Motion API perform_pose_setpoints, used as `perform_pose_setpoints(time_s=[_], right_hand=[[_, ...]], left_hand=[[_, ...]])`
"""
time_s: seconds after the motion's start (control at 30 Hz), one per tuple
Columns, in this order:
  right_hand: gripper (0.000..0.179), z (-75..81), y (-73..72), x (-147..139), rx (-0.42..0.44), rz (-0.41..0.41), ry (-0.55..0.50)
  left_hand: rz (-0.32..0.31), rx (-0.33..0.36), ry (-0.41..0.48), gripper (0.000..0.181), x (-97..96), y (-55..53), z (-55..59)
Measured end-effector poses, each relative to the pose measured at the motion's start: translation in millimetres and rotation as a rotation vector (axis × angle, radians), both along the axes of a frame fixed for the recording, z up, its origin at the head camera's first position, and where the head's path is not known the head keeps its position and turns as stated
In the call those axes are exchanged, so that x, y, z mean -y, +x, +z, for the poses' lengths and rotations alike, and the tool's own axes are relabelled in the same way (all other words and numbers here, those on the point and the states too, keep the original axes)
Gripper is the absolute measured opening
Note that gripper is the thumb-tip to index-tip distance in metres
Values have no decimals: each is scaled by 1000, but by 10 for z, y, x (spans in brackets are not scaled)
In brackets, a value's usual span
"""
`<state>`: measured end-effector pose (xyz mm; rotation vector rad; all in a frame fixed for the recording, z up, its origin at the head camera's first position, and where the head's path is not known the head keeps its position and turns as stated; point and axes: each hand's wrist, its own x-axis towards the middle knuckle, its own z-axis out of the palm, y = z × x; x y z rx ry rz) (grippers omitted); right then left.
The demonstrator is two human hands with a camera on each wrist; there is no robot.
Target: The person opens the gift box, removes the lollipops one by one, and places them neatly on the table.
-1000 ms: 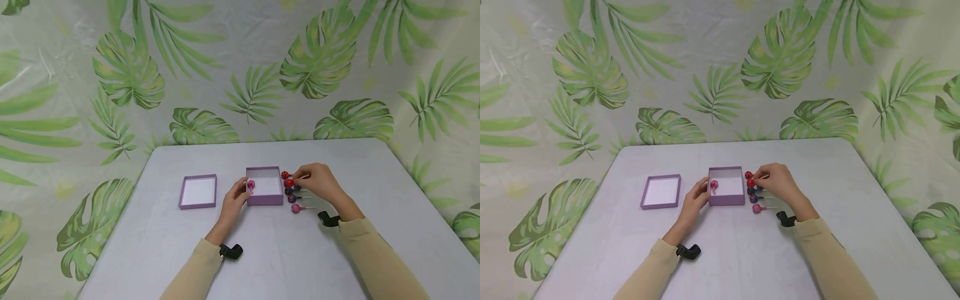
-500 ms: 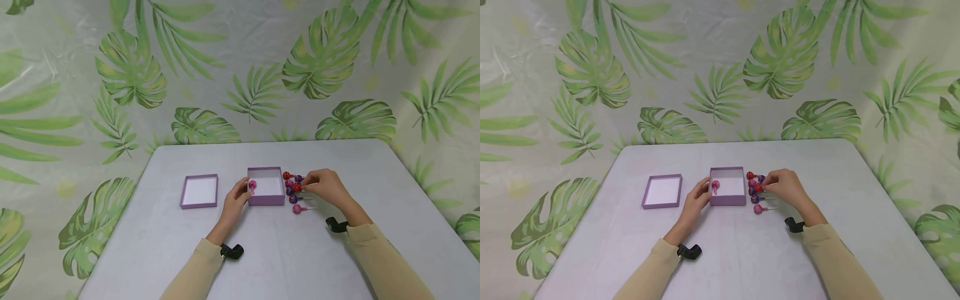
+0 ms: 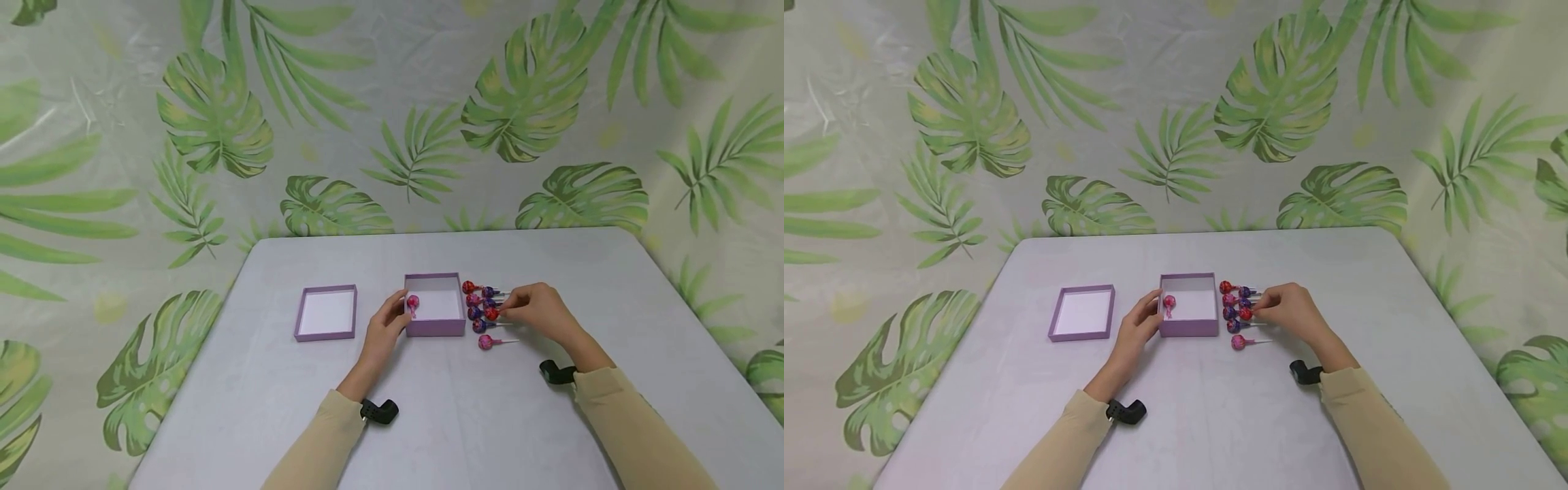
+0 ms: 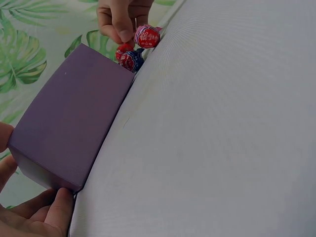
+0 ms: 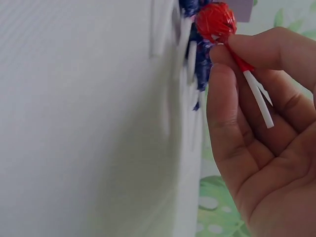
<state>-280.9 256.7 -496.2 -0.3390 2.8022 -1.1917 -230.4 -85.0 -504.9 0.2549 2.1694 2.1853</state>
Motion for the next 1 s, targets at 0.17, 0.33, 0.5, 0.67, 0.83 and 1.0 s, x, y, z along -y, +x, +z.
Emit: perform_pose_setpoints(time_s=[0.17, 0.33, 0.5, 0.67, 0.83, 1.0], right_hand=[[5, -42, -20, -30, 36, -15, -19], [4, -70, -42, -43, 45, -17, -49], [5, -85, -47, -47, 48, -5, -52], [6, -91, -47, -48, 52, -2, -55], [5, -88, -36, -40, 65, 1, -65], [5, -80, -31, -34, 75, -6, -60]], left_hand=[[3, -7, 8, 52, -1, 1, -3], [8, -6, 11, 50, -2, 2, 7], [1, 4, 6, 50, 2, 4, 11], [-1, -2, 10, 50, 4, 4, 10], [-1, 2, 15, 51, 1, 14, 3], [3, -1, 1, 49, -1, 10, 11]])
